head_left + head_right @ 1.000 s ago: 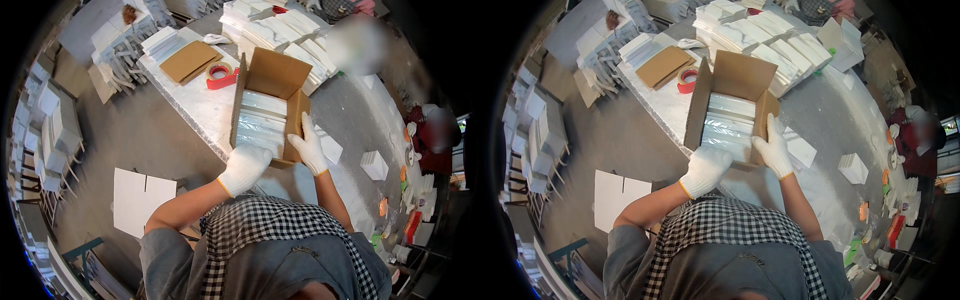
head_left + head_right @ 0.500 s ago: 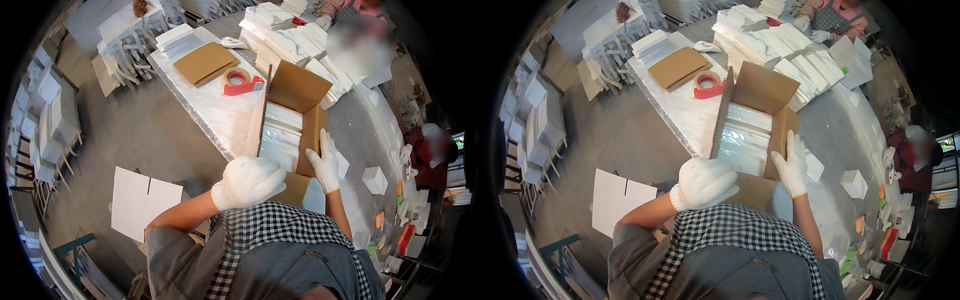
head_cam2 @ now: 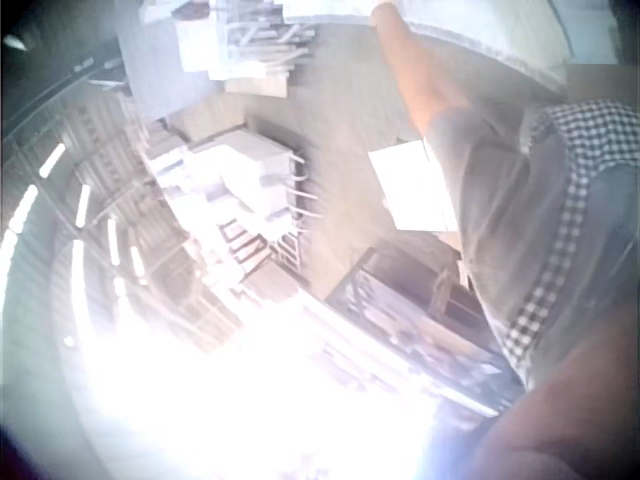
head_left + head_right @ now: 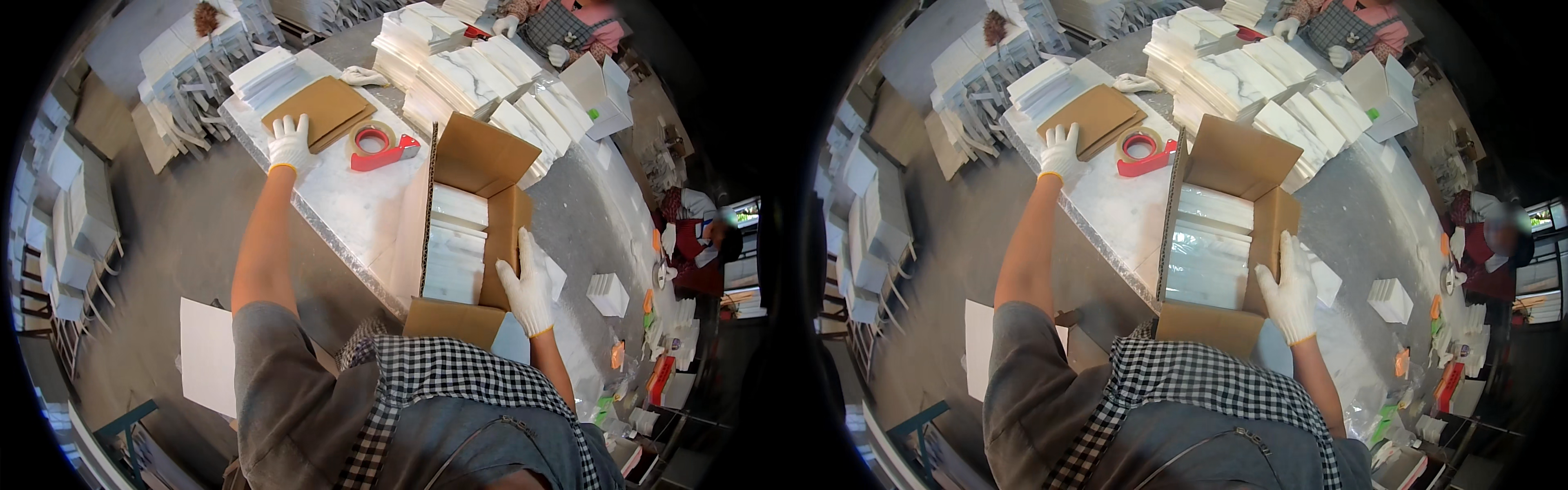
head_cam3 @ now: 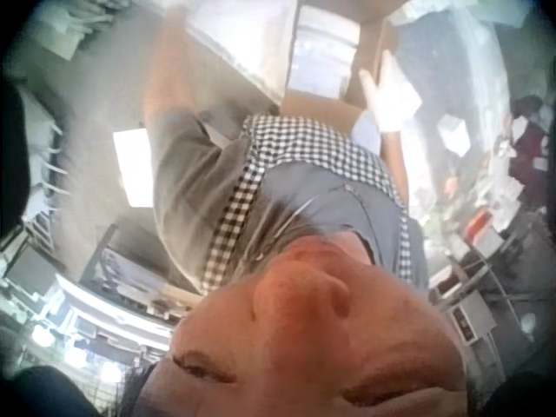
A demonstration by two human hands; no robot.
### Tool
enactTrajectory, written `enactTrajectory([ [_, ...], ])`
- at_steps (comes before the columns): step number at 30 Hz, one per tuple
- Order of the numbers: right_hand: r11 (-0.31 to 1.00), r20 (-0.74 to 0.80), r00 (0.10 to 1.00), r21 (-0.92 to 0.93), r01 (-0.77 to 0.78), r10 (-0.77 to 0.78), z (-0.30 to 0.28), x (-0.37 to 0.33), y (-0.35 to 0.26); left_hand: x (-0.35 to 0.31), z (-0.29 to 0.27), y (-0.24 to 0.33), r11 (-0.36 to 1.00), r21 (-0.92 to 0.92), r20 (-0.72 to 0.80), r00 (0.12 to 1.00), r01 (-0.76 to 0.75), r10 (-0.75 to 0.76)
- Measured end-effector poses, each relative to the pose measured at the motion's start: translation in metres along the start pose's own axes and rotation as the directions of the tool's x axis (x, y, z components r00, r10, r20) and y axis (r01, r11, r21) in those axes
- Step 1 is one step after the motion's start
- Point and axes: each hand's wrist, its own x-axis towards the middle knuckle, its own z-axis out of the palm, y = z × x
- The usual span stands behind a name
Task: The person wraps small white rectangular items in clear plastic wrap, then places them into a cardboard box. The person uses a handheld sealing tool to seal the plastic wrap around each item before stacking them.
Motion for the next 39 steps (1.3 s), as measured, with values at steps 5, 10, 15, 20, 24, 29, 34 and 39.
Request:
enactTrajectory([
  [5, 0.996, 0.001, 0.999, 0.077, -0.051, 0.051, 0.003, -0.001, -0.001, 0.028, 0.0, -0.018, 0.992, -0.05, 0.244, 0.961, -0.119, 0.128],
  [10, 0.989, -0.007, 0.998, 0.129, -0.067, 0.069, 0.004, -0.004, -0.003, 0.037, 0.019, -0.036, 0.972, -0.207, 0.185, 0.971, -0.111, 0.15],
  [15, 0.997, -0.036, 0.999, 0.068, -0.023, 0.026, -0.002, -0.002, -0.001, 0.056, 0.018, -0.055, 0.959, -0.19, 0.217, 0.943, -0.211, 0.251],
  [20, 0.997, -0.057, 0.998, 0.072, -0.015, 0.019, 0.002, -0.002, 0.004, 0.061, -0.002, -0.055, 0.957, -0.204, 0.218, 0.943, -0.208, 0.252],
  [24, 0.996, -0.083, 0.996, 0.087, -0.019, 0.026, 0.006, -0.006, 0.011, 0.05, -0.033, -0.054, 0.908, -0.309, 0.11, 0.938, -0.283, 0.33],
  [29, 0.993, -0.086, 0.996, 0.121, -0.001, 0.011, 0.004, -0.006, 0.005, 0.045, -0.02, -0.088, 0.898, -0.328, 0.029, 0.947, -0.294, 0.32],
  [34, 0.994, -0.095, 0.995, 0.107, 0.004, 0.006, 0.004, -0.008, 0.012, 0.031, -0.05, -0.07, 0.962, -0.266, -0.318, 0.948, -0.067, -0.022],
  [39, 0.993, -0.108, 0.994, 0.114, 0.02, -0.008, 0.006, -0.008, 0.01, -0.005, -0.138, -0.04, 0.756, -0.641, -0.57, 0.741, -0.13, -0.356],
])
